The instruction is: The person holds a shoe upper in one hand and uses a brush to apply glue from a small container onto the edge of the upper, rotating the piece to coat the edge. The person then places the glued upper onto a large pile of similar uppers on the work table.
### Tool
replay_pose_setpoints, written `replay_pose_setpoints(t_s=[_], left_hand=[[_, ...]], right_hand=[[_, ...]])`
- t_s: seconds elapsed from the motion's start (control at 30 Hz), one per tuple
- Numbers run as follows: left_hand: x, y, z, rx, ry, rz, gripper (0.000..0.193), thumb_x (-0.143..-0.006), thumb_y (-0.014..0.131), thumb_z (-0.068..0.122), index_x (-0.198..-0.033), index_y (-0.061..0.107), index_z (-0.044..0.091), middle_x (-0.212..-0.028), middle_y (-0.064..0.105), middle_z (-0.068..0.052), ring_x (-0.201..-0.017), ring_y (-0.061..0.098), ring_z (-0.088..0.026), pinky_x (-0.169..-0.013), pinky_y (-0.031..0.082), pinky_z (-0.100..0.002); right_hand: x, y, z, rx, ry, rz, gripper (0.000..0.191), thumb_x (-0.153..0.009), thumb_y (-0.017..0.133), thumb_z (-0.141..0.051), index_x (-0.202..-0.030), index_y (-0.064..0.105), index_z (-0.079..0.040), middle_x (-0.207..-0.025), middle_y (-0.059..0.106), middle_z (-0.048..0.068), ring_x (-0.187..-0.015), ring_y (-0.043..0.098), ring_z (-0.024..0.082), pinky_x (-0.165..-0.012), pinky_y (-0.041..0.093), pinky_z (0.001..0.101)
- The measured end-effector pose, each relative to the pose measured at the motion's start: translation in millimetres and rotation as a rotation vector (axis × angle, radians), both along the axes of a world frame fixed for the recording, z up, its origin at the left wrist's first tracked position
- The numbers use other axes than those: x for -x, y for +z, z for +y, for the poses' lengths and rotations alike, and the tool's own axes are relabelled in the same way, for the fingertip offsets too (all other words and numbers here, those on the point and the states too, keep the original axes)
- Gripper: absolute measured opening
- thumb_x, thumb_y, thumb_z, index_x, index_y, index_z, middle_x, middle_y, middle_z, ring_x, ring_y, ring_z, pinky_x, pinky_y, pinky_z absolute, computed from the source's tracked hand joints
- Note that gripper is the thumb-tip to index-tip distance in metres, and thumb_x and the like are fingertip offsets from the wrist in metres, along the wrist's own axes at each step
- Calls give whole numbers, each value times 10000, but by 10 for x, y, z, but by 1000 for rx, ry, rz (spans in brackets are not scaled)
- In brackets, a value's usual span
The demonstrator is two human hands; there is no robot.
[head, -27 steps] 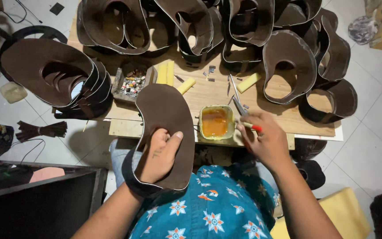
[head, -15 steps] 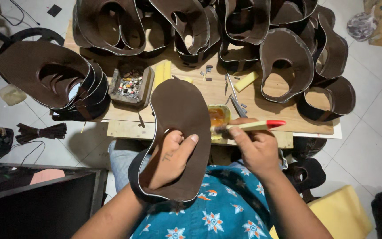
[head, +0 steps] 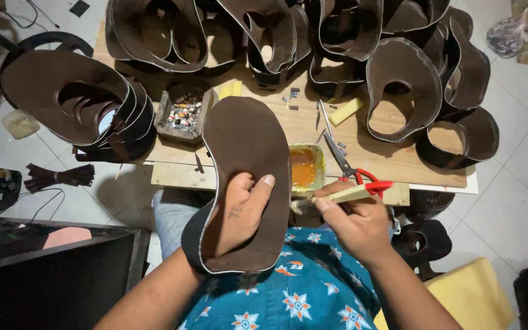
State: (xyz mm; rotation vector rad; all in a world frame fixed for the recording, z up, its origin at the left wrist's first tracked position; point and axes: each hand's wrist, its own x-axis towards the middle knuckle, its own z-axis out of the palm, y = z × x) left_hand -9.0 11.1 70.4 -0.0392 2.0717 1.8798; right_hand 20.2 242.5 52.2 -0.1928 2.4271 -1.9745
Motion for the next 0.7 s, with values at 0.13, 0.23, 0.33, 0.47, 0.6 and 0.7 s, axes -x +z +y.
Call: replay_pose_setpoints(t_s=[0.13, 0.23, 0.33, 0.47, 0.6, 0.7], left_hand=[[-1, -6, 12, 199, -16, -86, 326, -1002, 572, 284, -931, 636, -28, -716, 689, -127, -648, 663, -170, -601, 528, -330], [10, -35, 18, -73, 6, 112, 295, -1023, 541, 247, -971, 661, -17, -802, 718, -86, -716, 664, -147, -653, 543, -318], [38, -71, 12, -103, 73, 162, 308, -1035, 563, 228, -926, 662, -43, -778, 679, -97, -693, 610, -156, -614, 512, -344], [13, -87, -30, 85, -11, 42, 308, -1003, 575, 235, -879, 660, -34, -720, 679, -90, -661, 645, -154, -609, 524, -344], [-36, -49, -11, 17, -67, 90, 289, -1027, 582, 214, -913, 649, -43, -768, 678, -139, -715, 635, -201, -644, 531, -363], [-43, 1, -67, 245, -79, 514, 229, -1023, 595, 168, -1116, 652, -33, -923, 682, -201, -842, 646, -340, -727, 529, -378]], right_hand=[[28, -19, -50, 8, -110, 46, 199, -947, 686, -61, -1128, 704, 22, -991, 745, 71, -864, 675, 111, -790, 554, 257], [2, -1, -78, 74, 2, 40, 188, -943, 687, -29, -1121, 691, 30, -1031, 728, 99, -914, 676, 134, -816, 559, 272], [-58, 15, -96, 64, 102, 167, 168, -959, 685, -13, -1119, 679, 37, -1088, 728, 115, -988, 695, 159, -883, 565, 280], [15, -3, -97, 3, -18, 168, 200, -960, 699, -8, -1152, 695, 46, -1052, 728, 117, -912, 678, 153, -808, 559, 269], [167, 28, -58, 79, -60, 169, 260, -968, 670, -7, -1219, 652, 60, -1154, 734, 119, -963, 675, 146, -870, 554, 263], [319, -1, -69, 161, -142, 229, 276, -1006, 687, -50, -1258, 641, 55, -1216, 710, 124, -1084, 682, 160, -972, 554, 271]])
